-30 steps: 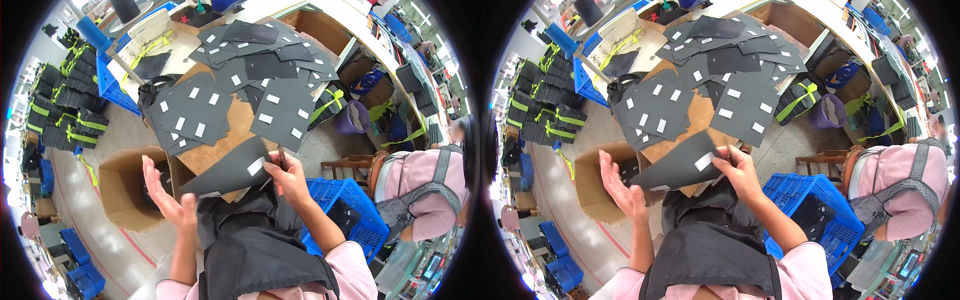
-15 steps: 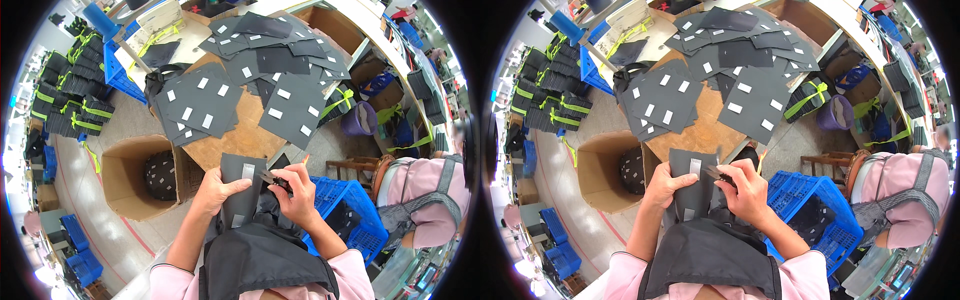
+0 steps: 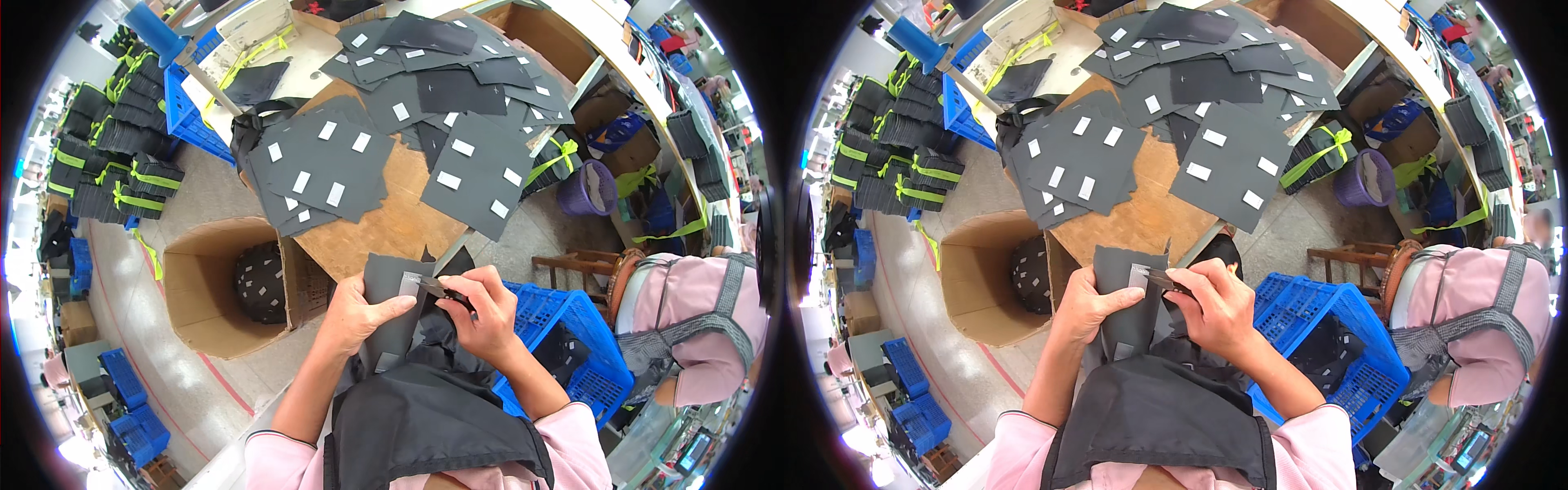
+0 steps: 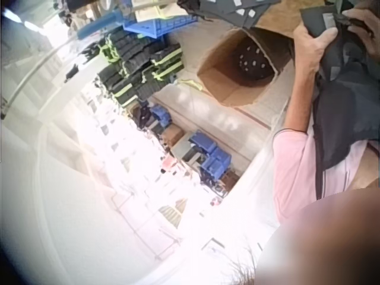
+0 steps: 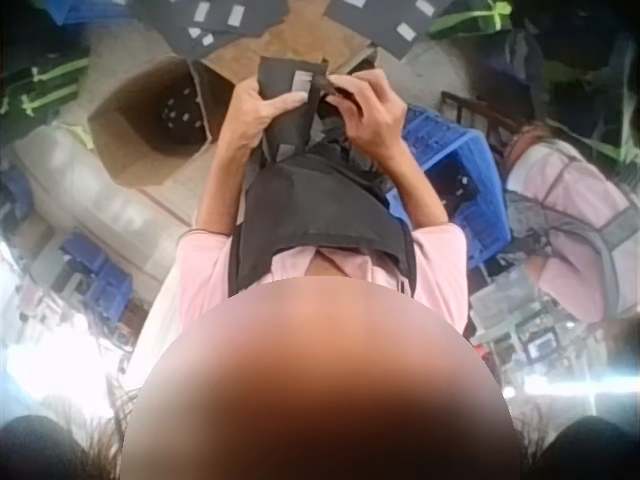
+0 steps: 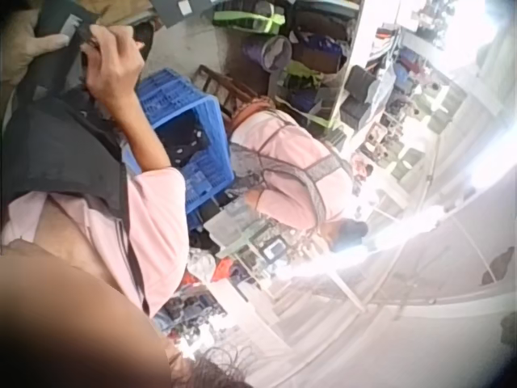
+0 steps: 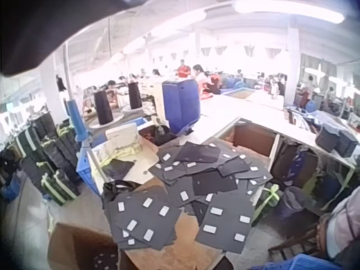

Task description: The recorder is assembling components for safety vests by applying adhesive strips to black fabric panels.

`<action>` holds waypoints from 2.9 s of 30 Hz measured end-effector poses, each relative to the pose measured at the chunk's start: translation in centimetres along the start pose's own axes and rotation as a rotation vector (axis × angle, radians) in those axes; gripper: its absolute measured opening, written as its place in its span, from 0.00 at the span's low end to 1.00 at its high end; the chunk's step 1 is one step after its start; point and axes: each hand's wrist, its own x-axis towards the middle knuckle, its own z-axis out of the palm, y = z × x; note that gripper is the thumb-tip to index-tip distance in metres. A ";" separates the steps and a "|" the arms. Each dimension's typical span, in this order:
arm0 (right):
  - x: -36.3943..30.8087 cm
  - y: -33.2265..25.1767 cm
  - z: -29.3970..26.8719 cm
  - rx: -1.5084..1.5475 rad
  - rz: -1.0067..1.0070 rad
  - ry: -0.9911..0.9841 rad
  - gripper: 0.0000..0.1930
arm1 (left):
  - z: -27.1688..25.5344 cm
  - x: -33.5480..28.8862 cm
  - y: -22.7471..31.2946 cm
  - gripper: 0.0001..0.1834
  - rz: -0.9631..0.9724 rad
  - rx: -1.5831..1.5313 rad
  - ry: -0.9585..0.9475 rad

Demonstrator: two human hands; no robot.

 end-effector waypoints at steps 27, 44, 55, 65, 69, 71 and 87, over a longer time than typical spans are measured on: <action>-2.1 1.9 0.3 0.282 0.361 -0.036 0.18 | -0.7 2.2 -1.7 0.14 -0.098 -0.234 0.045; -0.8 1.7 0.2 -0.068 0.012 -0.074 0.16 | 0.7 1.5 -1.8 0.13 0.190 0.167 0.139; -1.5 1.1 0.7 -0.049 0.074 -0.047 0.15 | 0.9 1.5 -1.8 0.13 0.173 0.108 0.163; -1.7 1.1 1.5 -0.101 0.083 -0.020 0.15 | 0.5 1.7 -2.1 0.14 0.138 0.060 0.166; -1.4 1.3 1.2 -0.138 0.069 -0.015 0.14 | 0.3 2.3 -2.4 0.15 0.108 0.113 0.190; -1.6 1.8 1.0 -0.070 0.025 0.061 0.16 | -0.3 2.5 -1.5 0.17 0.129 0.116 0.196; -0.6 15.7 0.3 0.835 0.967 0.637 0.09 | -8.9 14.2 0.1 0.49 0.672 1.364 0.867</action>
